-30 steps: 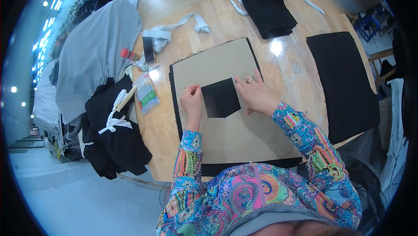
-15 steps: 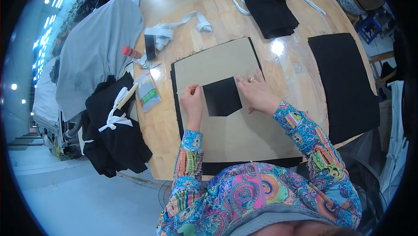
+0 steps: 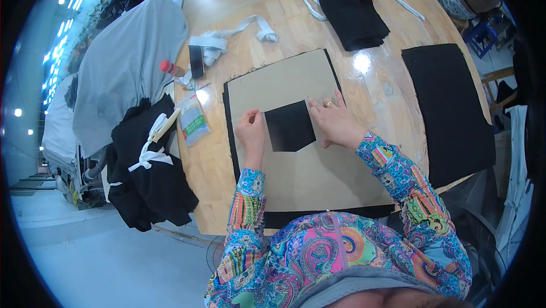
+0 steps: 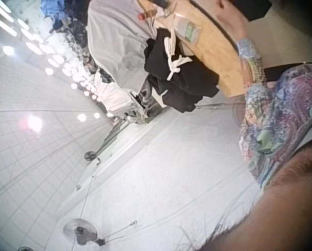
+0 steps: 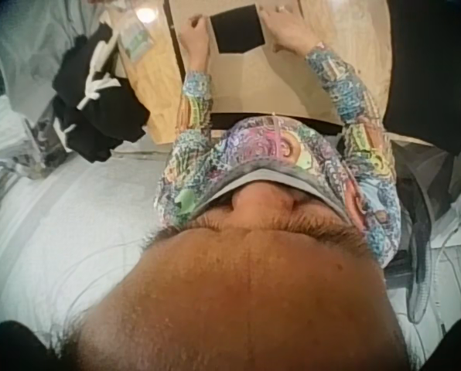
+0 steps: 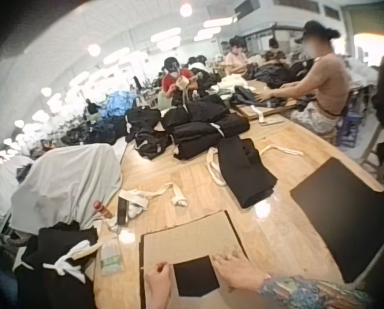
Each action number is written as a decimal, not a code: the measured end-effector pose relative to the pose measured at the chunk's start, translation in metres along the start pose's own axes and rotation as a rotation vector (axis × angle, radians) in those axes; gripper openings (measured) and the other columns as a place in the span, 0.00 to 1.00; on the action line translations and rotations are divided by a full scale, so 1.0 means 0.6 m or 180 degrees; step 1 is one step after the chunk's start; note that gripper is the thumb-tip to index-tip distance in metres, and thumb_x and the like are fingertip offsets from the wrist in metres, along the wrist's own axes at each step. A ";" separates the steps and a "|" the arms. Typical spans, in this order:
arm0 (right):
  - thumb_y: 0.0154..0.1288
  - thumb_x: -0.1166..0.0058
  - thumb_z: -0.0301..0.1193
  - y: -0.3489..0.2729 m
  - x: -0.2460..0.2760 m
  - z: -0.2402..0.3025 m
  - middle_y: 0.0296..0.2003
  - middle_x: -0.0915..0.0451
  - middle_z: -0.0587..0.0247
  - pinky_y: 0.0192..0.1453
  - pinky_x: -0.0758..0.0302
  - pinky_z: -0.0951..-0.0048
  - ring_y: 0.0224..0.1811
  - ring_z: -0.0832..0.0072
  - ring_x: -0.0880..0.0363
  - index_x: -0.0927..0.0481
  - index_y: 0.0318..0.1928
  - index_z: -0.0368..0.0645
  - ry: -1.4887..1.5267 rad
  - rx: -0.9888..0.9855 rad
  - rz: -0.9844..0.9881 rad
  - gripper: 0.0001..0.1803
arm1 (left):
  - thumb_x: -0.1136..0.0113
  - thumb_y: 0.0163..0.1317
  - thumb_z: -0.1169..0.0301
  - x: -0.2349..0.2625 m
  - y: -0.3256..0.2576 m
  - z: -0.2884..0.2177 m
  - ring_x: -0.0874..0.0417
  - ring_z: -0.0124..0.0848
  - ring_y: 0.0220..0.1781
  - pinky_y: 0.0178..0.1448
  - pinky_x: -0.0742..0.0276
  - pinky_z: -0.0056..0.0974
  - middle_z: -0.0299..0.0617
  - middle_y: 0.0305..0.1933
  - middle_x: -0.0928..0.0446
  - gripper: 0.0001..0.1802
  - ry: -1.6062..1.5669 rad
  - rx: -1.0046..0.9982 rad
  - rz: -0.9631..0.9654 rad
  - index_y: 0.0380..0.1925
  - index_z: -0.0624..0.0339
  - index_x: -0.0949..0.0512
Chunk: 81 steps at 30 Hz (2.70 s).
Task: The person uses a cardboard template and a marking tool to trace shapes onto stacked black fabric pieces. They repeatedly position the template, trace the outline, remove the template, and move the marked fabric to a separate pile.
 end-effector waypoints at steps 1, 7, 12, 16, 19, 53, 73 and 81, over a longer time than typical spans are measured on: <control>0.29 0.23 0.37 -0.001 0.003 0.001 0.65 0.38 0.58 0.72 0.59 0.37 0.65 0.55 0.37 0.34 0.58 0.37 0.0021 0.0002 0.0013 0.51 | 0.40 0.57 0.71 0.002 0.000 0.000 0.16 0.31 0.30 0.37 0.23 0.35 0.46 0.29 0.17 0.09 -0.0047 0.0004 -0.0004 0.34 0.65 0.19; 0.30 0.24 0.36 -0.001 0.003 0.002 0.65 0.38 0.58 0.72 0.59 0.38 0.65 0.54 0.38 0.35 0.58 0.36 0.0060 0.0005 0.0050 0.50 | 0.40 0.58 0.70 0.000 -0.001 -0.008 0.16 0.33 0.30 0.38 0.23 0.36 0.47 0.28 0.17 0.09 0.0279 -0.0136 0.0018 0.34 0.64 0.18; 0.27 0.22 0.38 0.003 -0.004 0.003 0.65 0.37 0.57 0.70 0.58 0.34 0.65 0.56 0.36 0.34 0.59 0.39 -0.0023 0.0024 -0.0040 0.53 | 0.41 0.58 0.68 0.004 -0.021 -0.001 0.16 0.35 0.31 0.39 0.23 0.37 0.47 0.29 0.17 0.09 0.0524 -0.0068 0.0239 0.34 0.62 0.18; 0.26 0.22 0.38 0.000 0.001 0.000 0.65 0.37 0.57 0.70 0.58 0.34 0.65 0.55 0.36 0.35 0.59 0.39 -0.0023 0.0017 -0.0044 0.54 | 0.41 0.58 0.67 0.023 -0.075 -0.011 0.15 0.37 0.32 0.39 0.23 0.38 0.47 0.29 0.17 0.09 0.0704 -0.0160 0.0425 0.34 0.61 0.18; 0.26 0.21 0.39 0.001 -0.002 0.000 0.65 0.37 0.57 0.70 0.57 0.34 0.65 0.55 0.36 0.35 0.59 0.39 -0.0023 0.0021 -0.0054 0.54 | 0.41 0.58 0.67 0.036 -0.115 0.011 0.15 0.40 0.33 0.40 0.23 0.40 0.48 0.30 0.17 0.09 0.0754 0.0012 0.0626 0.34 0.59 0.18; 0.27 0.22 0.39 0.003 -0.009 0.000 0.65 0.37 0.60 0.70 0.56 0.35 0.67 0.56 0.38 0.36 0.60 0.41 -0.0126 -0.0108 0.0077 0.55 | 0.41 0.59 0.71 -0.019 -0.189 -0.030 0.17 0.28 0.31 0.36 0.24 0.32 0.42 0.28 0.18 0.05 0.0118 -0.0162 0.1067 0.33 0.61 0.20; 0.28 0.22 0.38 0.004 -0.009 -0.004 0.65 0.38 0.58 0.70 0.54 0.36 0.67 0.54 0.38 0.38 0.62 0.38 -0.0084 -0.0129 0.0143 0.56 | 0.39 0.58 0.72 0.023 -0.163 0.002 0.17 0.27 0.32 0.37 0.24 0.31 0.42 0.28 0.18 0.06 -0.0346 0.0089 0.0756 0.32 0.63 0.20; 0.28 0.22 0.38 0.003 -0.006 -0.001 0.66 0.38 0.61 0.71 0.56 0.36 0.66 0.56 0.37 0.37 0.62 0.39 -0.0076 -0.0146 0.0143 0.56 | 0.40 0.60 0.75 -0.090 -0.206 -0.061 0.25 0.16 0.28 0.32 0.29 0.25 0.33 0.27 0.21 0.04 -0.0803 -0.0237 0.1200 0.33 0.65 0.20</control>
Point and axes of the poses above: each hand's wrist, its own y-axis towards the middle knuckle, its own x-axis out of the back of the hand, z = x × y, the point moved 10 cm from there along y, towards the middle knuckle
